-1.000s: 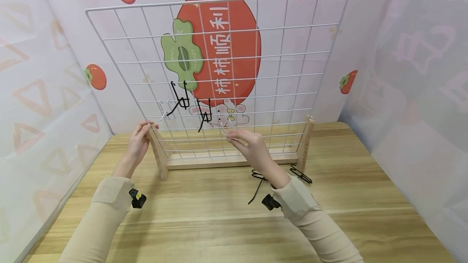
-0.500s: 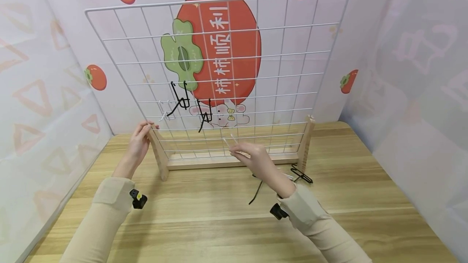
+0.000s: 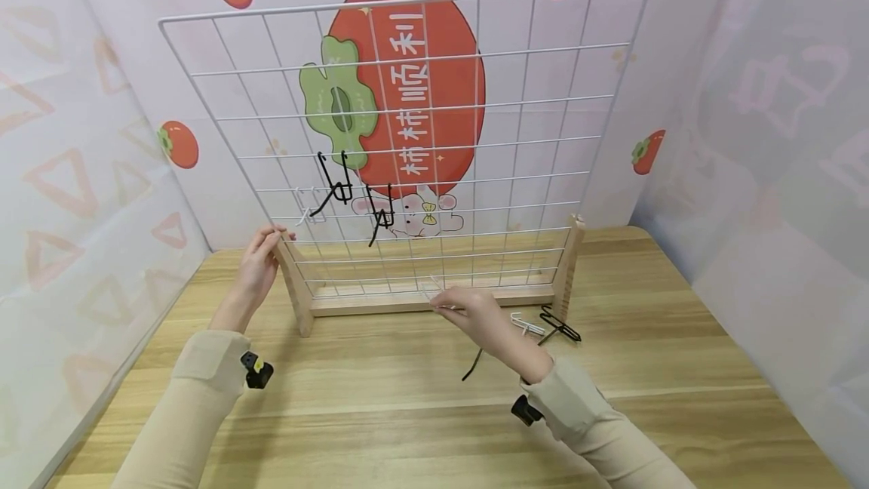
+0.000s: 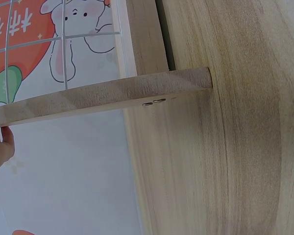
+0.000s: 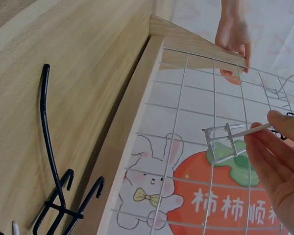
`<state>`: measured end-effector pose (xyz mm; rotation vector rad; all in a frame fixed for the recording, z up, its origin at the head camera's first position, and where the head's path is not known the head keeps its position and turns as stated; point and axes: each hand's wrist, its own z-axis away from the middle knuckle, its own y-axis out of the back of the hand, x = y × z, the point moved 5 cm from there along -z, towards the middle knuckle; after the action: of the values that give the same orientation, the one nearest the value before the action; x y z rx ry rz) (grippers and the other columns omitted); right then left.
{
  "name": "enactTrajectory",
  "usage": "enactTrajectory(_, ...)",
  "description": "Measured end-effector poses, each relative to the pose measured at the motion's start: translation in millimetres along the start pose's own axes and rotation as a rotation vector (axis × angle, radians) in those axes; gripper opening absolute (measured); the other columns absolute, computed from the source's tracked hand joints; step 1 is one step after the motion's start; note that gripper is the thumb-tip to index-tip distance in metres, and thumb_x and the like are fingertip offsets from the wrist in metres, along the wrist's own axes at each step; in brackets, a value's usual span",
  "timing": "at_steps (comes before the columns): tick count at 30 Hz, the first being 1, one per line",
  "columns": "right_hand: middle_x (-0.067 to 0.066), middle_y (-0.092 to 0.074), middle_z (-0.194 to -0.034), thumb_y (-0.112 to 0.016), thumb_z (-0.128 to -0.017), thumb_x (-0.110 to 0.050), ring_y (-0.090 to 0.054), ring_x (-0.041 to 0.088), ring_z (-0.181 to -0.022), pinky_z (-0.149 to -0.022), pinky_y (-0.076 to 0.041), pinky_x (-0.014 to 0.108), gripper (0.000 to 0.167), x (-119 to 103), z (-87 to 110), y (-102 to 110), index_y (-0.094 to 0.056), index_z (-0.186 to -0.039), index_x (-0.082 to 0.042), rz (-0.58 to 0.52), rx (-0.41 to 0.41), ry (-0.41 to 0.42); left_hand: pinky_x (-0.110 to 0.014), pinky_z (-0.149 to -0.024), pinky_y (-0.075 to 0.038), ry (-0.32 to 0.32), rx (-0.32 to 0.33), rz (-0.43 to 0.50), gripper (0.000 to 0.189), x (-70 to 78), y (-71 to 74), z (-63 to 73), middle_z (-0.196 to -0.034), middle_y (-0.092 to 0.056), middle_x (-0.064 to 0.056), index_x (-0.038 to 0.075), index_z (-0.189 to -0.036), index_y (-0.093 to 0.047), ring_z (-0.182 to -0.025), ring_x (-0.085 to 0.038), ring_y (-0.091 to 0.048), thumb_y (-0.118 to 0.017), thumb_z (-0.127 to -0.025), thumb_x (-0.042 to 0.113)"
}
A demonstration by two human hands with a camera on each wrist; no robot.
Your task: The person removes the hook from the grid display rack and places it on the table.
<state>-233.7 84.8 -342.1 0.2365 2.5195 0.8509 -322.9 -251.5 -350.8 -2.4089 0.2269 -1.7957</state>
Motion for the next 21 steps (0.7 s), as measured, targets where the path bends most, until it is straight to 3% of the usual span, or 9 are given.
enactTrajectory(8, 0.01, -0.066, -0.081, -0.07, -0.064, 0.011, -0.063, 0.02, -0.075, -0.067, -0.048, 0.018, 0.022, 3, 6.6, -7, -0.065, -0.082, -0.001, 0.004, -0.006, 0.043, -0.025, -0.086, -0.028, 0.002, -0.001, -0.006, 0.01, -0.6, -0.1, -1.0, -0.095, -0.053, 0.003, 0.021, -0.094, -0.049, -0.1, -0.014, -0.04, -0.039, -0.095, 0.018)
enactTrajectory(21, 0.008, -0.066, -0.082, -0.068, -0.07, 0.006, -0.063, 0.018, -0.076, -0.067, -0.048, 0.02, 0.018, 12, 18.1, -19, -0.065, -0.086, -0.002, 0.035, -0.124, -0.06, -0.025, -0.085, -0.028, -0.001, -0.001, 0.01, 0.011, -0.9, -0.1, -1.3, -0.094, -0.053, 0.003, 0.021, -0.094, -0.049, -0.1, -0.013, -0.041, -0.039, -0.095, 0.018)
